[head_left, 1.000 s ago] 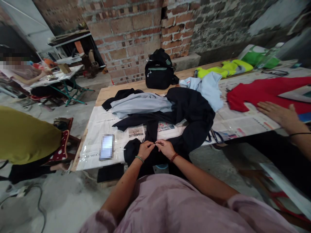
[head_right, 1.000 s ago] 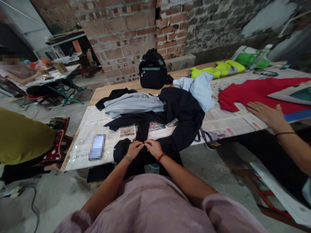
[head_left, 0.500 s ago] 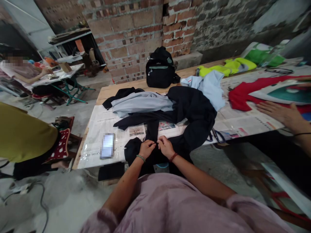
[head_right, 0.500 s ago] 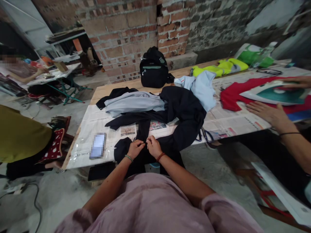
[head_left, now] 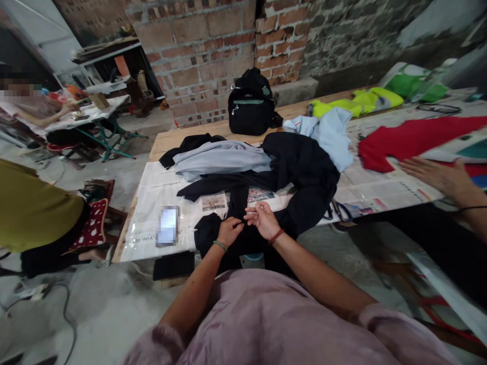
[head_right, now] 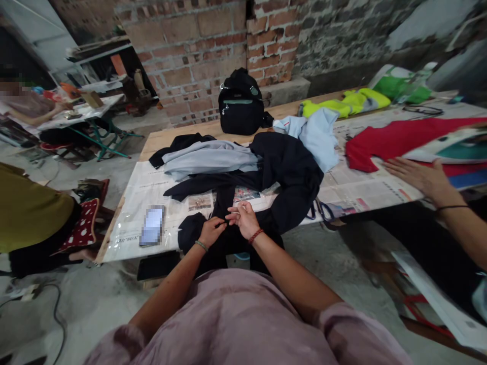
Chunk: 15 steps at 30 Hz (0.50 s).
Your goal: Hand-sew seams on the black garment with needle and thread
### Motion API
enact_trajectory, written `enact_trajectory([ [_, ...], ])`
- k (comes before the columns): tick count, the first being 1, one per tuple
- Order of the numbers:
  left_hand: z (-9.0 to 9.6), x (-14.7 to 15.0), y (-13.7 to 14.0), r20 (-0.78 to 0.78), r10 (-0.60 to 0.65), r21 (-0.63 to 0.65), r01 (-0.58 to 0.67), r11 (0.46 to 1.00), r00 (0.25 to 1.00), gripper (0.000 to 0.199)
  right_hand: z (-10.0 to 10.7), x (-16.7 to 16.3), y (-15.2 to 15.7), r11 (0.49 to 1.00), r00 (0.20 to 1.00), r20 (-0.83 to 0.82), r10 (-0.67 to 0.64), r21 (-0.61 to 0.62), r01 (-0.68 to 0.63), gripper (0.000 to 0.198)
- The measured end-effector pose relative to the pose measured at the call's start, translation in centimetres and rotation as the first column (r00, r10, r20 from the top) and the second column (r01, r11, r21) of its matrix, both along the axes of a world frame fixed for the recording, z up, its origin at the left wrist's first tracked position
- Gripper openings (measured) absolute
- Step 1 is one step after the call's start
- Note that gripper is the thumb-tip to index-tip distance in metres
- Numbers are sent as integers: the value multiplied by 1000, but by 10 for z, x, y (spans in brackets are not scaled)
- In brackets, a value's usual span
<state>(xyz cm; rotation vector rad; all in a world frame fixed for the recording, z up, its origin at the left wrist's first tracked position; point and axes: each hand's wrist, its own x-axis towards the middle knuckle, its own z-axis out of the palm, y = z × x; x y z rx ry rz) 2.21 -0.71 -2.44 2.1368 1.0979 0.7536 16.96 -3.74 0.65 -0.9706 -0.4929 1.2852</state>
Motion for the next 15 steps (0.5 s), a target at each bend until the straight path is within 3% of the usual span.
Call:
enact_trajectory([
  [4,0,0,0,13,3,-15,-2,1000,1000,11,7,-11,0,999,999,33,-26,33,25,17],
  [7,-5,-2,2,88,-8,-56,13,998,996,10,16,-22,-7,979,932,363,13,185,-86,15],
  [9,-10,-5,4,142,-10,-83,22,996,990,9,20,-26,-14,900,717,695,51,279,-334,16],
  [11,-12,-6,6,159,-18,-92,33,995,987,13,19,-21,-20,719,411,912,1,285,-634,18],
  [12,-12,-7,6,153,-27,-83,40,996,988,15,18,-16,-21,620,287,956,-60,261,-740,20],
  [13,-11,-7,6,140,-37,-68,46,997,989,16,17,-8,-22,552,198,971,-133,238,-799,23],
  [14,-10,-6,6,125,-40,-49,46,998,991,15,16,1,-22,526,129,971,-203,219,-822,26],
  [15,-8,-5,5,105,-37,-30,41,999,994,13,15,11,-21,538,67,963,-262,203,-818,28],
])
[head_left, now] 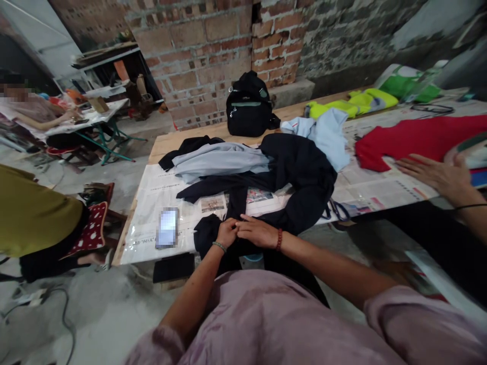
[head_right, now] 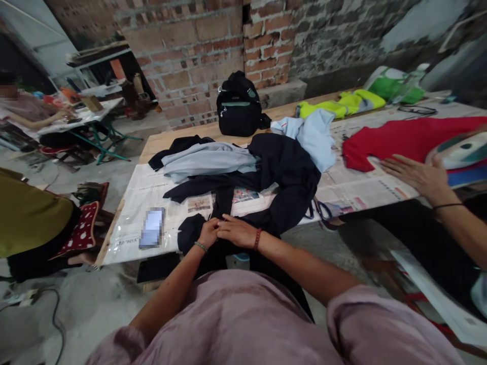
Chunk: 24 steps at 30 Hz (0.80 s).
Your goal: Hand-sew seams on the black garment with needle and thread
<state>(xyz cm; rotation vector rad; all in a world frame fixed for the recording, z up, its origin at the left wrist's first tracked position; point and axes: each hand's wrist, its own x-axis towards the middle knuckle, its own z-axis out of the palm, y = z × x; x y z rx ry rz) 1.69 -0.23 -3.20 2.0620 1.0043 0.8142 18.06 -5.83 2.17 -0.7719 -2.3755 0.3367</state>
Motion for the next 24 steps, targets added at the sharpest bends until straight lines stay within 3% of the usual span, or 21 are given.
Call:
enact_trajectory([
  [4,7,4,-4,-73,42,30,-40,999,996,11,3,44,5,971,962,151,-228,110,212,28],
  [7,9,5,-5,-81,47,22,-46,999,996,12,5,69,7,942,923,205,-327,151,300,29],
  [16,9,5,-5,-94,53,35,-50,998,994,11,-4,114,15,820,812,137,-568,174,545,28],
  [20,10,5,-5,-92,47,39,-44,998,995,12,-4,110,15,786,789,49,-612,146,600,27],
  [24,10,5,-5,-77,48,42,-45,998,996,11,-12,72,13,783,784,-20,-620,34,621,26],
])
